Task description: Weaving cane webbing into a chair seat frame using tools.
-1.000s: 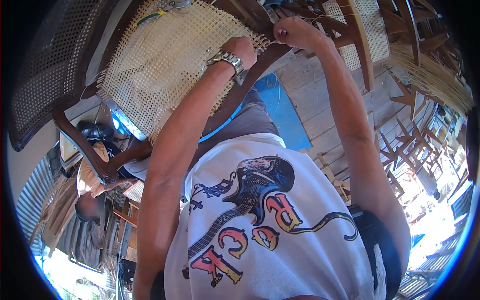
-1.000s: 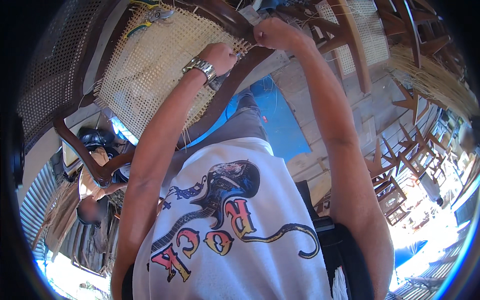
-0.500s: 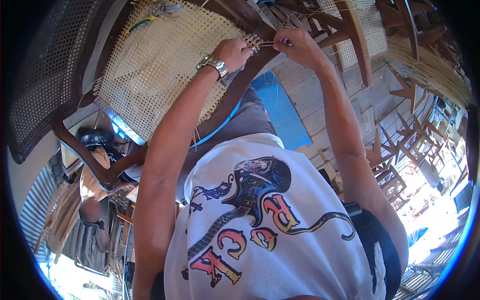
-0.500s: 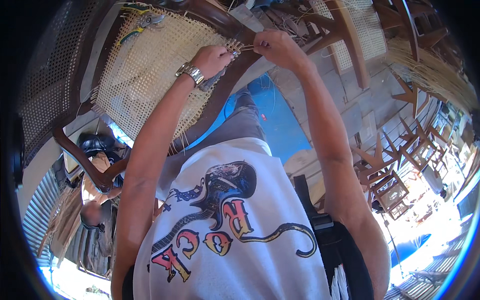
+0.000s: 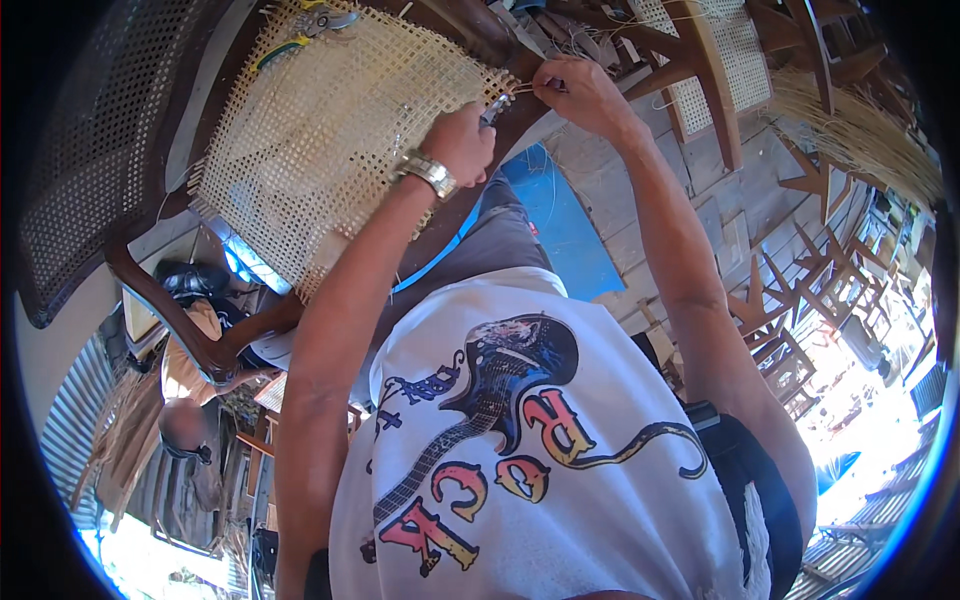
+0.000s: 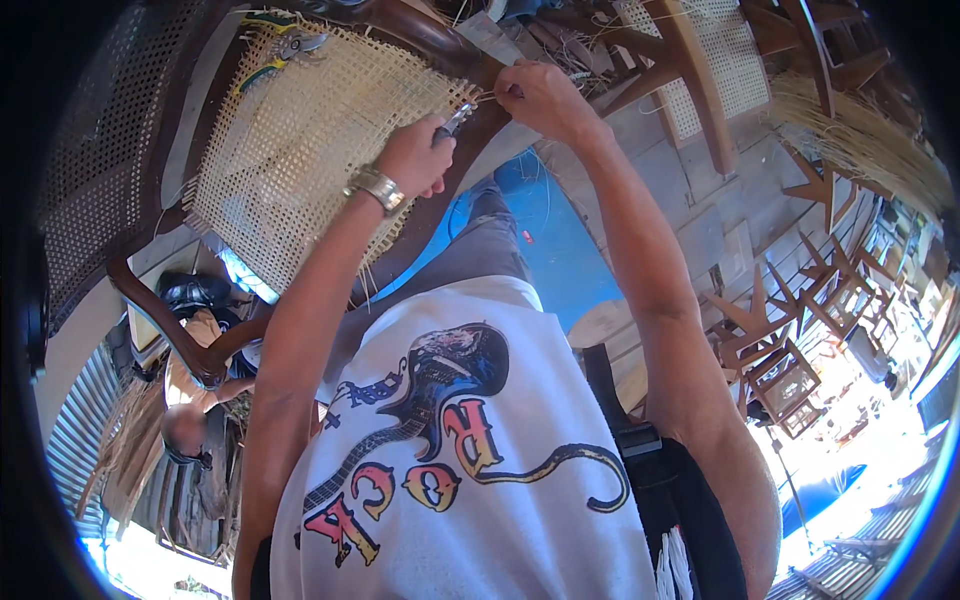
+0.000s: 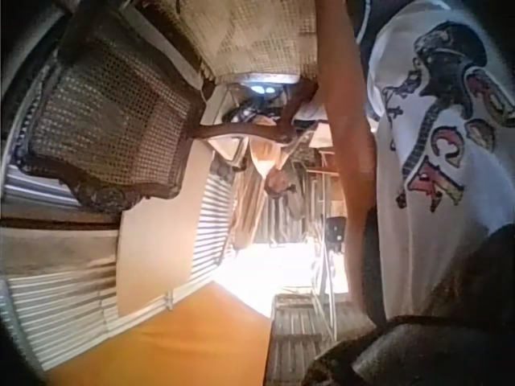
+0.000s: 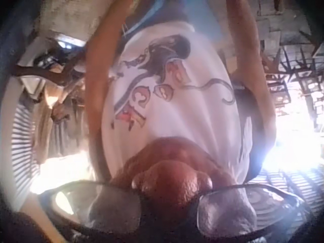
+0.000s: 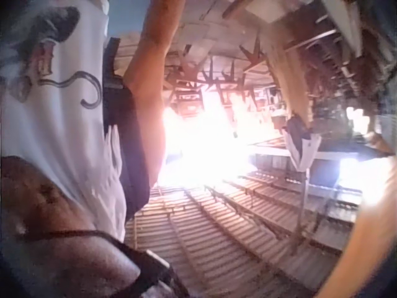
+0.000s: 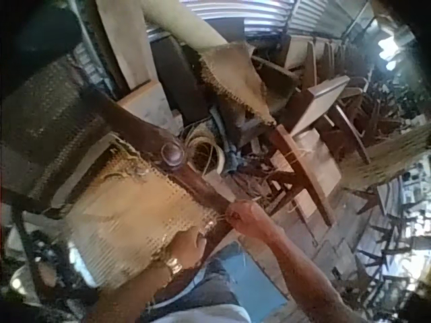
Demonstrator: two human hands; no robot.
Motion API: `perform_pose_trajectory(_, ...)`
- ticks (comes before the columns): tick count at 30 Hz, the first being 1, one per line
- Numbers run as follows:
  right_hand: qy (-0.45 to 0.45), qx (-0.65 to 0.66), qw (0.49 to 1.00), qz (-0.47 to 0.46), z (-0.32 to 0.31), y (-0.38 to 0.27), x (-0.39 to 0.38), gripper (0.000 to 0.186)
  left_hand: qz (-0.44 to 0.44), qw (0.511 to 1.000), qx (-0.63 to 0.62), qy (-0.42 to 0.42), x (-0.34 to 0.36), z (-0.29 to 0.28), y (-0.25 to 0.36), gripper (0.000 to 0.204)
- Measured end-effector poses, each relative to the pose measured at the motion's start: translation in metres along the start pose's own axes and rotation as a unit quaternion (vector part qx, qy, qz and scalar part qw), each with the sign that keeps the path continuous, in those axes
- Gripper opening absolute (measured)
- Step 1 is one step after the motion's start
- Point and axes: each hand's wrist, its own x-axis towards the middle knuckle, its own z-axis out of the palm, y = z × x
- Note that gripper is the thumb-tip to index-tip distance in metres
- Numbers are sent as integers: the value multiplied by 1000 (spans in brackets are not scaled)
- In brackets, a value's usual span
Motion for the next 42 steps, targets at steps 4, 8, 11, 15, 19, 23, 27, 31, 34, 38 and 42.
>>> perform_pose_trajectory(4,-18,-21,1000,5,-2,-1,3,10,94,965,191,153,2,28,-8,33)
perform_pose_trajectory(8,-17,-24,1000,-4,-2,-3,6,9,112,954,208,184,5,36,-14,29)
perform_pose_trajectory(11,-14,-51,998,-20,1,-6,10,8,75,945,250,198,4,44,-14,27)
perform_pose_trajectory(15,-8,-37,999,-32,5,-9,12,9,82,938,251,227,3,49,-16,26)
perform_pose_trajectory(19,2,-16,1000,6,8,-10,9,9,73,938,256,223,1,49,-15,25)
perform_pose_trajectory(23,2,-70,997,-25,10,-5,14,9,84,945,241,203,2,33,-2,22)
perform_pose_trajectory(27,-29,-78,996,-22,14,0,18,9,87,958,239,135,3,5,9,18)
perform_pose_trajectory(31,1,-67,997,21,19,0,13,12,-18,999,-42,-15,1,-3,3,22)
perform_pose_trajectory(34,6,-76,996,46,21,-4,10,14,79,955,257,126,2,8,1,24)
perform_pose_trajectory(38,1,-36,993,109,19,-10,7,15,61,953,268,127,12,8,8,22)
perform_pose_trajectory(42,12,22,998,51,9,-7,5,13,53,957,265,108,12,-2,11,20)
